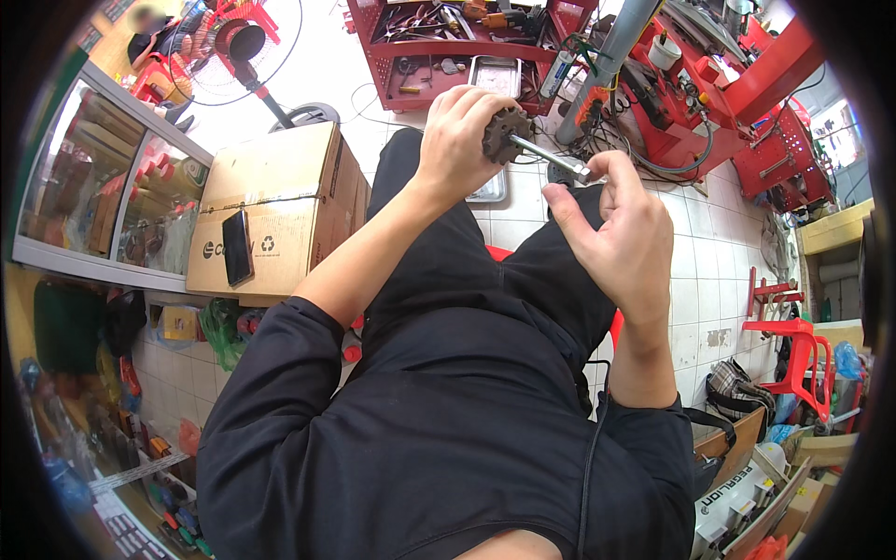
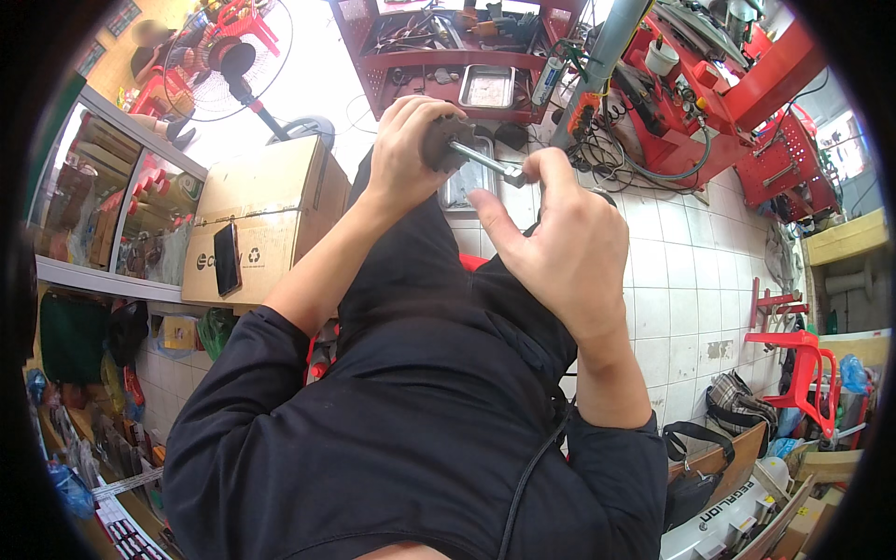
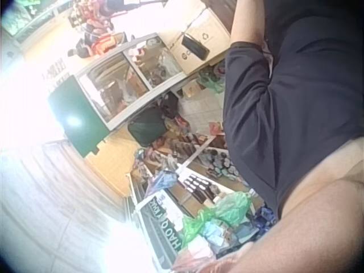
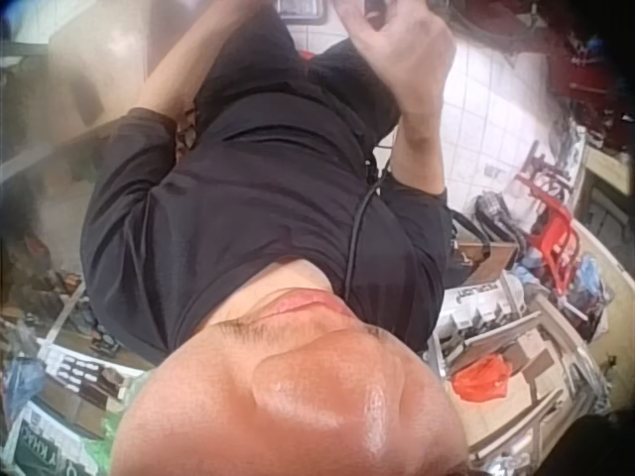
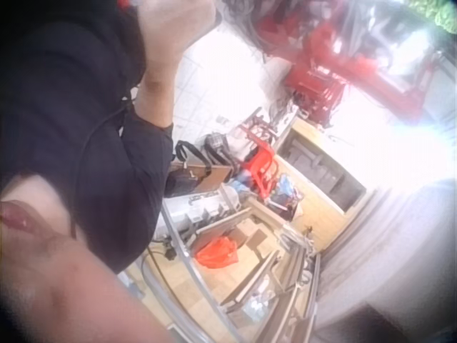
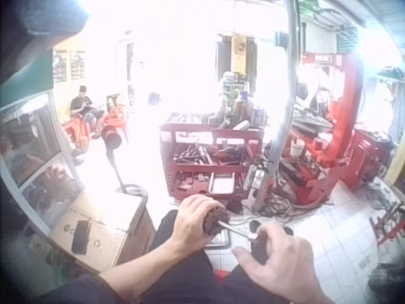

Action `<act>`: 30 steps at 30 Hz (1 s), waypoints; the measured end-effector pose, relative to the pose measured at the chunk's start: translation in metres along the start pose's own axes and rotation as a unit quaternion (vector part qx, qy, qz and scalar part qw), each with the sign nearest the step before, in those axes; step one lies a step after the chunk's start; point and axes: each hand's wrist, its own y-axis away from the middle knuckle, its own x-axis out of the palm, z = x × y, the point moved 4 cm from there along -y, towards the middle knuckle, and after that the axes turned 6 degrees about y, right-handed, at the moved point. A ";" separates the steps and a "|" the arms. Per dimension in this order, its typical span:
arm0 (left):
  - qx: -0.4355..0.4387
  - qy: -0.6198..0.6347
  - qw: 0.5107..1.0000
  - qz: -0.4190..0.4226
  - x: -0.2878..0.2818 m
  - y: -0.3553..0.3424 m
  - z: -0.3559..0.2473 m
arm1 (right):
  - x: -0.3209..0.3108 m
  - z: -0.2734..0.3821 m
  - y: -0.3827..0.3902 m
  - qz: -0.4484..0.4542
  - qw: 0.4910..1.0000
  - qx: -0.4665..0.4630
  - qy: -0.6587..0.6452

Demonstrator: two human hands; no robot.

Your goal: The person sits on a stool in a workshop and works on a mechanical part held in their lap. They use a small tool to manipulate a screw or bolt on the part, then remove a small metal component and place it into a tray on the floor.

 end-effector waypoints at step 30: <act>-0.135 0.129 0.967 0.175 0.014 0.004 -0.008 | 0.004 -0.023 -0.008 -0.018 0.993 0.004 -0.119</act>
